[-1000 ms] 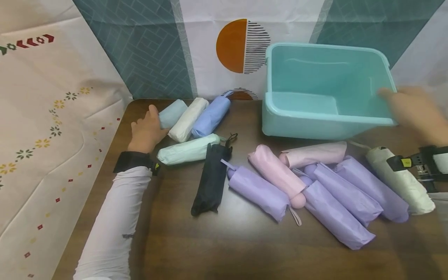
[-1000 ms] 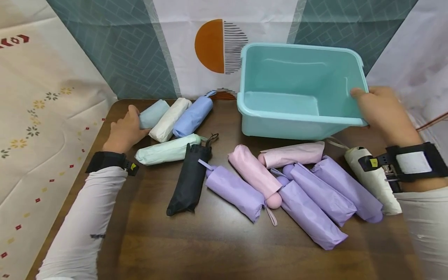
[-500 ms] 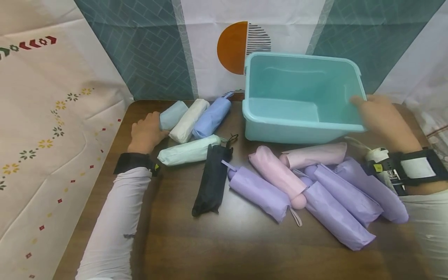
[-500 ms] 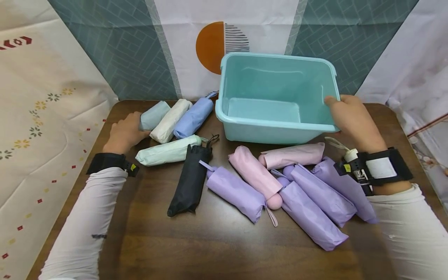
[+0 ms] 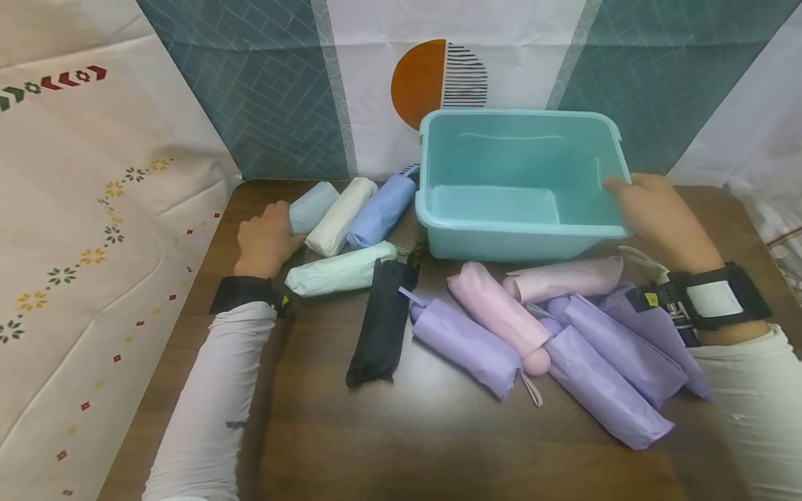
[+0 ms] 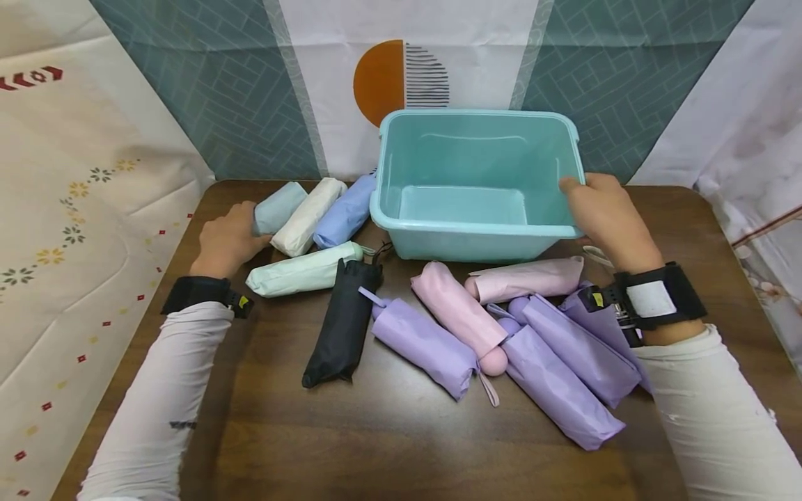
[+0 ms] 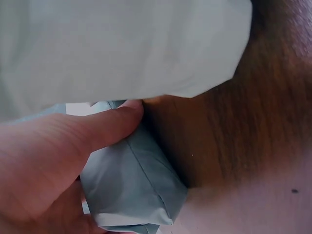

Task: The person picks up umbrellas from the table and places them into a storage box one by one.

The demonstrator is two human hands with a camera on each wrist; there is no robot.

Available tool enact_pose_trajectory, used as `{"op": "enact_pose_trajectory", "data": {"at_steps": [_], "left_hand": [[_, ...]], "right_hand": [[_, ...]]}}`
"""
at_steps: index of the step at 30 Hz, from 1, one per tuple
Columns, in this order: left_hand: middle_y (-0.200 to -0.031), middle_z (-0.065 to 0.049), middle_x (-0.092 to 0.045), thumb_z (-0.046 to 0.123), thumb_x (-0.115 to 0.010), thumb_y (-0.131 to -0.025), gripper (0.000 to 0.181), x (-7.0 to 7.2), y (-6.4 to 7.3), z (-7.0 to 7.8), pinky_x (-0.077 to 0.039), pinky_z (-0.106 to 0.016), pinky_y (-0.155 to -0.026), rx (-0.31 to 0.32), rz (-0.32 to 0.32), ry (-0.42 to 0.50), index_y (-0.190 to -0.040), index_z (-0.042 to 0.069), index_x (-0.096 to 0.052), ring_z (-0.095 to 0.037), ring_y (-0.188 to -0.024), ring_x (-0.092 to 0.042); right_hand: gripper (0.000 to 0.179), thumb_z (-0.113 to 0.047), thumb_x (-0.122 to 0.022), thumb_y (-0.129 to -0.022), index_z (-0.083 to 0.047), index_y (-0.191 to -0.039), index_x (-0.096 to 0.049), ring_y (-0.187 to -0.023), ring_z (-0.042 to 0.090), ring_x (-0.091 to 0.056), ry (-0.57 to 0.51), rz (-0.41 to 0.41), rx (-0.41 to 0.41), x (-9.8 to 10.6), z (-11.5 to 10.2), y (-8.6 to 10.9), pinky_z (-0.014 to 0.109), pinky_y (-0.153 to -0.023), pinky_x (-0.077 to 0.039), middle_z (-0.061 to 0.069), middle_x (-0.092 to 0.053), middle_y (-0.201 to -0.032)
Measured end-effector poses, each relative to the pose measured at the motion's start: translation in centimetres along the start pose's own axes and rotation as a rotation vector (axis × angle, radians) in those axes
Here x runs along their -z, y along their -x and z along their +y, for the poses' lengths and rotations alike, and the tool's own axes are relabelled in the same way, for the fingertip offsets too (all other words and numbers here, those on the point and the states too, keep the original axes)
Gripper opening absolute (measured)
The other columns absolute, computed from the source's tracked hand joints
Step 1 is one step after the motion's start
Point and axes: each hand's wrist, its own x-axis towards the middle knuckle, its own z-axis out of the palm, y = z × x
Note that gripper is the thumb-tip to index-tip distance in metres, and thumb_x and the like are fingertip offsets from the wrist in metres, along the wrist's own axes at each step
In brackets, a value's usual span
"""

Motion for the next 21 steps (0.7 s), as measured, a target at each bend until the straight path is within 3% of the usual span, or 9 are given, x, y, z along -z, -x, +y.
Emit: {"op": "enact_pose_trajectory", "data": {"at_steps": [9, 16, 21], "left_hand": [[-0.11, -0.028, -0.055, 0.028, -0.074, -0.082, 0.064, 0.35, 0.33, 0.37, -0.038, -0.059, -0.077, 0.001, -0.01, 0.003, -0.126, -0.007, -0.044, -0.049, -0.091, -0.056], [-0.118, -0.027, -0.048, 0.034, -0.072, -0.082, 0.074, 0.0, 0.65, -0.19, -0.041, -0.063, -0.074, 0.03, -0.045, 0.153, -0.135, -0.002, -0.036, -0.049, -0.099, -0.052], [-0.122, -0.026, -0.047, 0.032, -0.074, -0.083, 0.074, -0.14, 0.77, -0.22, -0.039, -0.066, -0.076, 0.038, -0.028, 0.175, -0.138, 0.001, -0.035, -0.047, -0.105, -0.046]], "right_hand": [[0.059, -0.05, -0.026, -0.098, 0.002, -0.095, -0.052, -0.078, 0.033, -0.052, 0.092, 0.007, 0.021, -0.22, -0.99, -0.23, 0.041, -0.061, -0.038, 0.018, -0.053, -0.084], [0.055, -0.048, -0.026, -0.098, 0.0, -0.088, -0.05, -0.078, 0.033, -0.051, 0.101, 0.025, 0.008, -0.41, -0.91, -0.47, 0.041, -0.06, -0.038, 0.018, -0.052, -0.085], [0.055, -0.048, -0.026, -0.098, 0.001, -0.088, -0.049, -0.079, 0.034, -0.051, 0.104, 0.024, 0.003, -0.32, -0.97, -0.5, 0.041, -0.06, -0.039, 0.019, -0.051, -0.085]]}}
